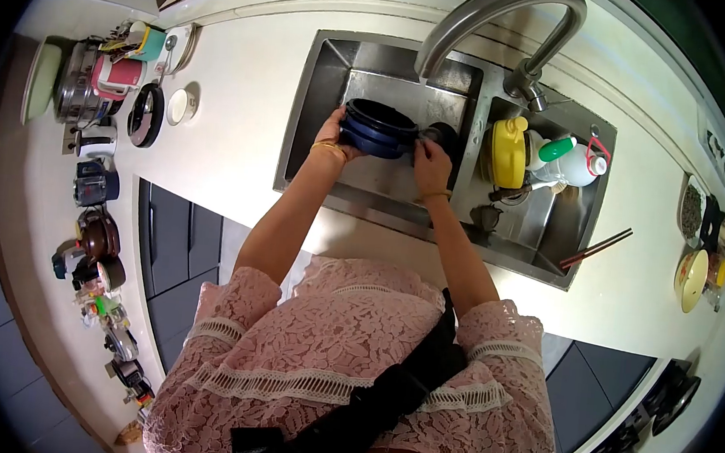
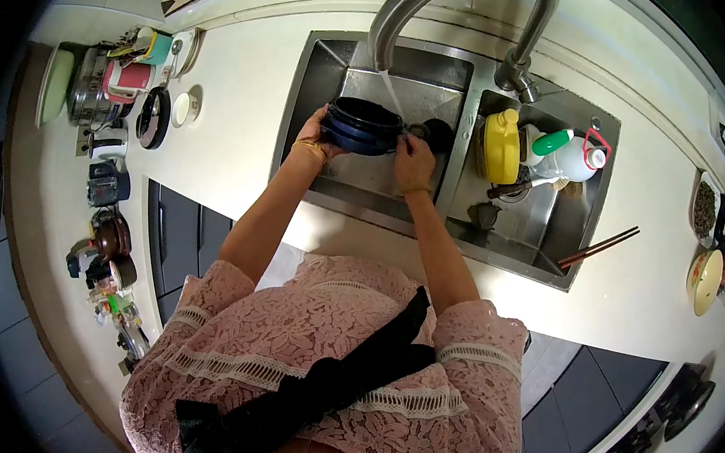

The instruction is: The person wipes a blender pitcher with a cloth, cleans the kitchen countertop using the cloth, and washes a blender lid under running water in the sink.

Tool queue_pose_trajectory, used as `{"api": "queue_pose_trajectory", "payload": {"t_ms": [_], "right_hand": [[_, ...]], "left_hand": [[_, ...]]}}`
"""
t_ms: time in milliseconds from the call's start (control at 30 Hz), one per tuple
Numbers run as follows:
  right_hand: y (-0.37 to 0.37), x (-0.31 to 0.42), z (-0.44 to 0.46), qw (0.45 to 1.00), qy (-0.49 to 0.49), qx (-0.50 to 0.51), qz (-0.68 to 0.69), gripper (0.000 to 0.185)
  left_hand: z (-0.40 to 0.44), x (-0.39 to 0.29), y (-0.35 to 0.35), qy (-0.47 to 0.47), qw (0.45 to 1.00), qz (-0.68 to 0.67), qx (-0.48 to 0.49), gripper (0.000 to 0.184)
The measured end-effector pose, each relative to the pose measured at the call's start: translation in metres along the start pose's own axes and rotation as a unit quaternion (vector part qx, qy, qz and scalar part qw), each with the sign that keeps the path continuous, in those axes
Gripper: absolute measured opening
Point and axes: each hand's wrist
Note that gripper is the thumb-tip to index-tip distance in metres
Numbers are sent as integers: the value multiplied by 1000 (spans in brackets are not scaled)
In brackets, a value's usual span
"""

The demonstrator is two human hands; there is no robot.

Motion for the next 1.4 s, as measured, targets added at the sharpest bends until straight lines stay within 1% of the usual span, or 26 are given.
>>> {"api": "queue_pose_trajectory", "payload": {"t_ms": [67,133,267,333,467,533,567,633,667,733,767,800,833,867,900,967,1000,1033,1067,1100,1133,1200,1233,1300,1333,1400], "right_hand": [[4,3,-2,1000,21,-4,-10,23],[4,2,-2,999,48,-18,6,23],[5,2,-2,998,24,-10,49,23],[5,3,-2,998,31,-18,54,23],[7,14,-10,998,37,4,51,22],[1,19,-16,993,75,2,93,22],[-1,22,-17,993,76,2,93,22],[-4,24,-20,981,169,-71,66,21],[-5,25,-20,981,169,-70,66,21],[-3,24,-17,995,54,-41,77,21],[-2,21,-11,995,54,-43,77,21],[-1,16,-4,993,-35,-15,112,22],[-2,12,0,981,-123,15,146,22],[-8,8,1,973,-106,-45,203,25],[-10,6,2,972,-105,-42,204,25],[-11,2,6,978,-85,11,189,26],[-8,6,3,978,-87,9,188,26],[-5,17,-1,985,-79,16,151,26],[-5,24,-4,991,-71,24,114,26],[-7,24,-6,991,-71,25,113,26],[-10,24,-7,996,-27,34,84,26],[-16,27,-13,997,46,39,45,24],[-18,27,-15,997,46,39,44,24],[-24,25,-18,993,84,-28,78,22],[-24,22,-18,993,83,-27,79,22],[-19,17,-14,993,8,13,114,21]], "left_hand": [[5,0,1,2,1000,-4,13,45],[6,1,-2,-44,999,3,-13,41],[9,3,-4,-48,998,28,-23,42],[13,5,0,-69,996,52,-2,46],[10,15,-1,-112,992,63,-5,49],[17,25,2,-221,973,43,-44,49],[20,30,3,-221,973,42,-44,49],[18,36,-1,-290,955,26,-56,48],[16,40,-1,-293,952,19,-80,48],[9,44,-1,-301,951,10,-64,46],[6,44,-2,-311,949,0,-47,45],[6,41,2,-295,955,-8,-21,43],[7,42,3,-296,955,-8,-20,43],[8,42,6,-272,962,2,-27,43],[9,43,10,-248,968,12,-37,44],[14,46,12,-260,964,17,-54,44],[14,48,12,-268,961,4,-67,44],[16,49,14,-278,957,-9,-80,45],[23,49,18,-279,957,-11,-81,45],[37,52,28,-302,950,-31,-73,42],[41,51,29,-324,943,-51,-64,39],[37,51,28,-330,940,-40,-73,38],[31,51,25,-336,938,-27,-84,37],[27,53,21,-334,937,-28,-94,41],[28,54,20,-354,930,-5,-98,43],[29,57,20,-394,914,20,-90,43]]}}
Point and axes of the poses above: each hand's wrist, its own z-axis towards the middle knuckle, its own y-axis out of the back of the hand, x = y × z, and after that the axes turned 3 degrees about -y, right-handed
